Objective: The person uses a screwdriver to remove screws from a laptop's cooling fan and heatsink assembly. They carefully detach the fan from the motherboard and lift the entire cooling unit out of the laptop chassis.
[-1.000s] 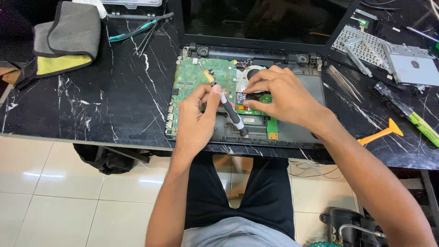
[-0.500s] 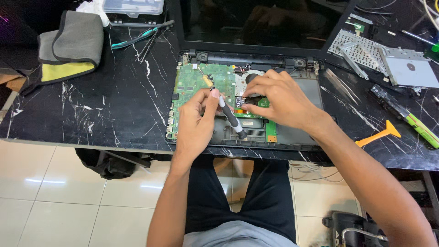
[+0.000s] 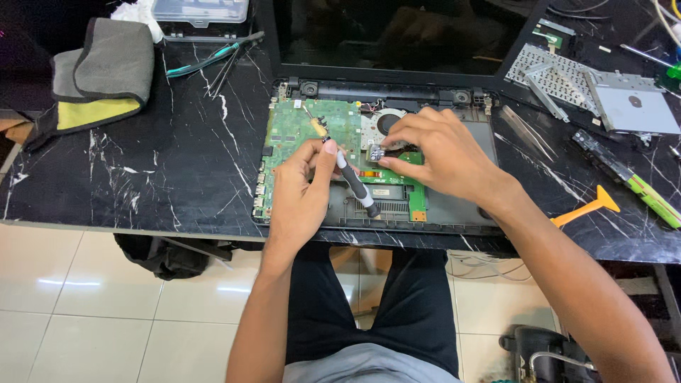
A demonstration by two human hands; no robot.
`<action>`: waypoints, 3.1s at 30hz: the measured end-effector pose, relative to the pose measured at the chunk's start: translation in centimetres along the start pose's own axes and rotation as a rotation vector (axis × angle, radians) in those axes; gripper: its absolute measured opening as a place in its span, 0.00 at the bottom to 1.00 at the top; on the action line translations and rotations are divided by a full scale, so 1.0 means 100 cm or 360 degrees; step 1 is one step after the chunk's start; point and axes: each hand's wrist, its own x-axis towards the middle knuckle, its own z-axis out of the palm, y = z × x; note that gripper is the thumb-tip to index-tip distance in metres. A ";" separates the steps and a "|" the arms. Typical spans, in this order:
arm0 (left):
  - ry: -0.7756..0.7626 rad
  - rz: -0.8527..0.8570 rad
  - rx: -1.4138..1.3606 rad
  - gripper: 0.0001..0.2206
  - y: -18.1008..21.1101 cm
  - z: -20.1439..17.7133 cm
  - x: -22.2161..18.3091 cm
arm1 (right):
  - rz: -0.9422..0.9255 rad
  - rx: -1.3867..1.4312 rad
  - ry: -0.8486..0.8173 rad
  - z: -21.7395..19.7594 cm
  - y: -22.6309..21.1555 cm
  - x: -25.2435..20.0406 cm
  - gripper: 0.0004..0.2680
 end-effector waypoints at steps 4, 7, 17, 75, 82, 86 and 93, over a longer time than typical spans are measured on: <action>-0.0001 -0.0017 0.0001 0.17 -0.008 0.001 0.001 | 0.0049 0.0006 0.0134 0.007 0.001 -0.001 0.11; 0.0003 -0.0022 -0.0017 0.17 -0.003 0.002 0.001 | 0.0045 -0.0063 0.0204 0.016 0.004 -0.001 0.11; 0.0031 0.0000 -0.0112 0.14 -0.007 0.001 -0.002 | 0.0020 0.0060 0.0383 -0.009 -0.017 -0.005 0.10; -0.0133 0.0091 0.1002 0.34 -0.022 0.008 -0.004 | 0.0067 0.0805 0.0647 -0.014 -0.024 -0.012 0.10; -0.0117 0.0137 0.0969 0.32 -0.024 0.008 -0.004 | -0.0231 0.0412 0.0339 -0.055 -0.043 0.007 0.07; -0.0097 0.0119 0.0949 0.31 -0.027 0.008 -0.002 | -0.0398 -0.0196 0.0445 -0.049 -0.027 0.039 0.11; 0.0150 0.0288 0.1125 0.31 -0.020 -0.023 0.002 | -0.0442 -0.0224 0.0242 -0.072 -0.041 0.073 0.09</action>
